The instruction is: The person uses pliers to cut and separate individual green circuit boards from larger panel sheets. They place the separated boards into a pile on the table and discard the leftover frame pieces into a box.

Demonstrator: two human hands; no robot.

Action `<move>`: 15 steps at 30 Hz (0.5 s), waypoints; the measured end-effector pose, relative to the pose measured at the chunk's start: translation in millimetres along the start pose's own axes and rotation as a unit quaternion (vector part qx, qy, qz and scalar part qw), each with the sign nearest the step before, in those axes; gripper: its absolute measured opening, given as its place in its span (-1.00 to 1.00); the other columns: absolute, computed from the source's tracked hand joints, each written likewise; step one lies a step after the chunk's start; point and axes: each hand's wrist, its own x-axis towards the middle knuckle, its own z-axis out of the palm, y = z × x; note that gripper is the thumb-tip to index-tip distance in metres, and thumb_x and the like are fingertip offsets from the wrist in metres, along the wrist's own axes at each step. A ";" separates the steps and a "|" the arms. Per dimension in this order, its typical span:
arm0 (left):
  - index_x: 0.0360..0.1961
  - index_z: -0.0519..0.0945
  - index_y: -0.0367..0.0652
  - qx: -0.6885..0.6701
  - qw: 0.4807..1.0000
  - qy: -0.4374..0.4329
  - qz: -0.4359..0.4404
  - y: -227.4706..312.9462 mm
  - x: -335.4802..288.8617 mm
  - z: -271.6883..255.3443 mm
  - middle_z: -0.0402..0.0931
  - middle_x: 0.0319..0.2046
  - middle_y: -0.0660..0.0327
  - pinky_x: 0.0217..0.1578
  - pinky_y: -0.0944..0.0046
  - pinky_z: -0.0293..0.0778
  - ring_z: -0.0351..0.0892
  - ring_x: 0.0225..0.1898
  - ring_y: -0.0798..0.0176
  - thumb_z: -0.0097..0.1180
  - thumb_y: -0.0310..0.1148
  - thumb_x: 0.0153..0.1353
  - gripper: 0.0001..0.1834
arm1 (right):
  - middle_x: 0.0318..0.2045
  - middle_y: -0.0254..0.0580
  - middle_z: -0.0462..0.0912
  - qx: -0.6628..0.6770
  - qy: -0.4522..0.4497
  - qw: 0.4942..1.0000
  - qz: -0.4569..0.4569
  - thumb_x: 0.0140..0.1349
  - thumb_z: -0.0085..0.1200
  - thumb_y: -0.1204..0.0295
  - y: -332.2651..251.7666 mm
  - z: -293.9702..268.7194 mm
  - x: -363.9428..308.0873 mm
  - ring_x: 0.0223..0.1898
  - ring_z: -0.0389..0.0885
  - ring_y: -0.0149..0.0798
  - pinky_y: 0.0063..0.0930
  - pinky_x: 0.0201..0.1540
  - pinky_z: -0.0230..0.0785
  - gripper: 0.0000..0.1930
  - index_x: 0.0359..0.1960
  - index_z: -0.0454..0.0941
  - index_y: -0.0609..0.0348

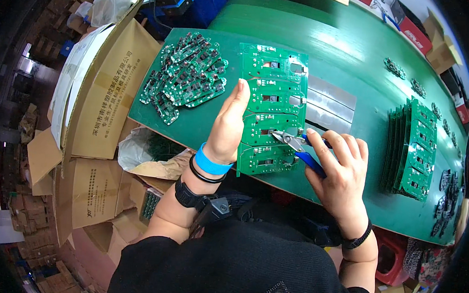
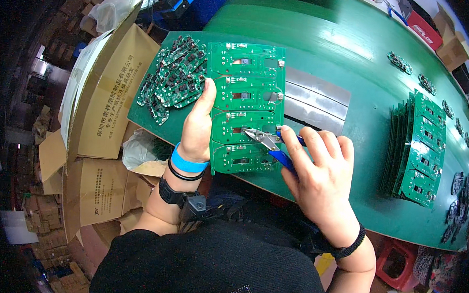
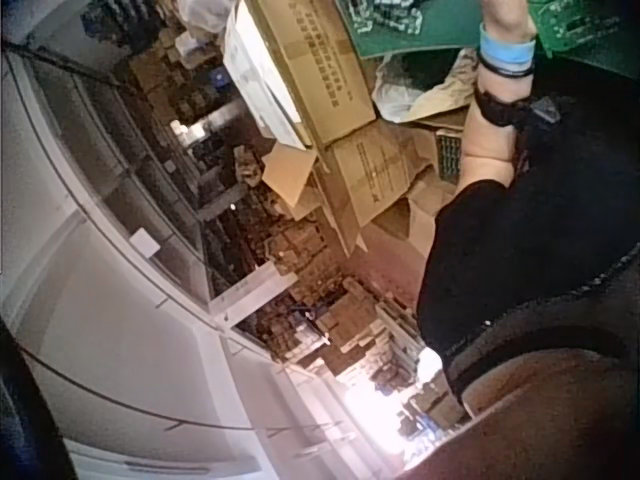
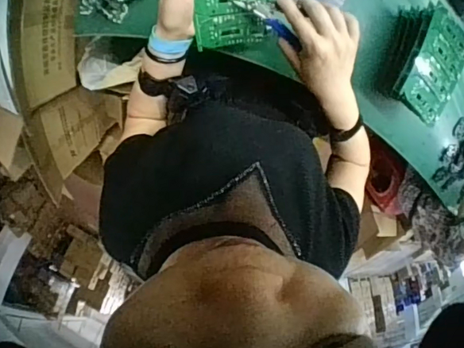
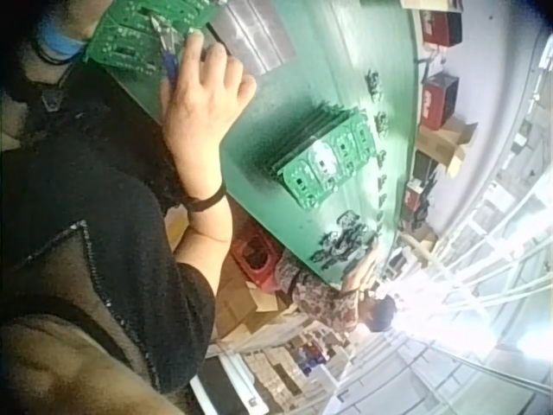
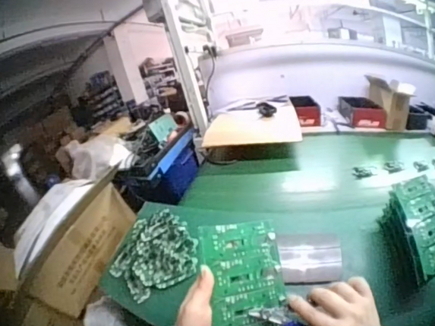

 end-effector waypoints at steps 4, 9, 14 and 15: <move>0.33 0.20 -0.13 0.002 1.000 -0.002 -0.016 -0.8 0.8 -7.5 0.36 0.20 0.00 0.09 -0.07 0.47 0.46 0.14 -0.02 -0.46 0.12 0.44 -0.34 | -0.20 -0.22 0.50 0.034 0.027 0.999 0.014 -0.20 0.29 0.37 3.4 2.6 -0.7 -0.19 0.46 -0.15 -0.25 -0.11 0.23 -0.37 0.06 0.52 0.05; 0.35 0.17 -0.17 -0.151 0.983 -0.054 -0.087 3.5 -4.2 -26.1 0.31 0.24 -0.06 0.10 -0.14 0.45 0.45 0.15 -0.08 -0.46 0.16 0.43 -0.29 | -0.27 -0.12 0.56 0.098 0.132 0.983 0.076 -0.19 0.24 0.49 16.5 1.2 -2.7 -0.27 0.50 -0.07 -0.27 -0.14 0.31 -0.48 -0.04 0.60 0.16; 0.38 0.10 -0.22 -0.281 0.945 -0.112 -0.128 0.3 -9.7 -31.0 0.19 0.30 -0.16 0.07 -0.22 0.47 0.41 0.18 -0.20 -0.50 0.14 0.43 -0.27 | -0.23 -0.15 0.57 0.081 0.101 0.986 0.102 -0.17 0.24 0.48 23.1 7.5 -1.5 -0.23 0.51 -0.09 -0.27 -0.12 0.30 -0.50 -0.05 0.59 0.13; 0.39 0.06 -0.24 -0.274 0.951 -0.073 -0.121 -0.4 -11.3 -24.9 0.07 0.34 -0.20 0.00 -0.20 0.54 0.46 0.12 -0.21 -0.52 0.13 0.43 -0.27 | -0.22 -0.17 0.55 0.077 0.094 0.988 0.098 -0.16 0.25 0.46 23.1 10.2 -1.7 -0.22 0.51 -0.09 -0.27 -0.13 0.29 -0.49 -0.03 0.57 0.11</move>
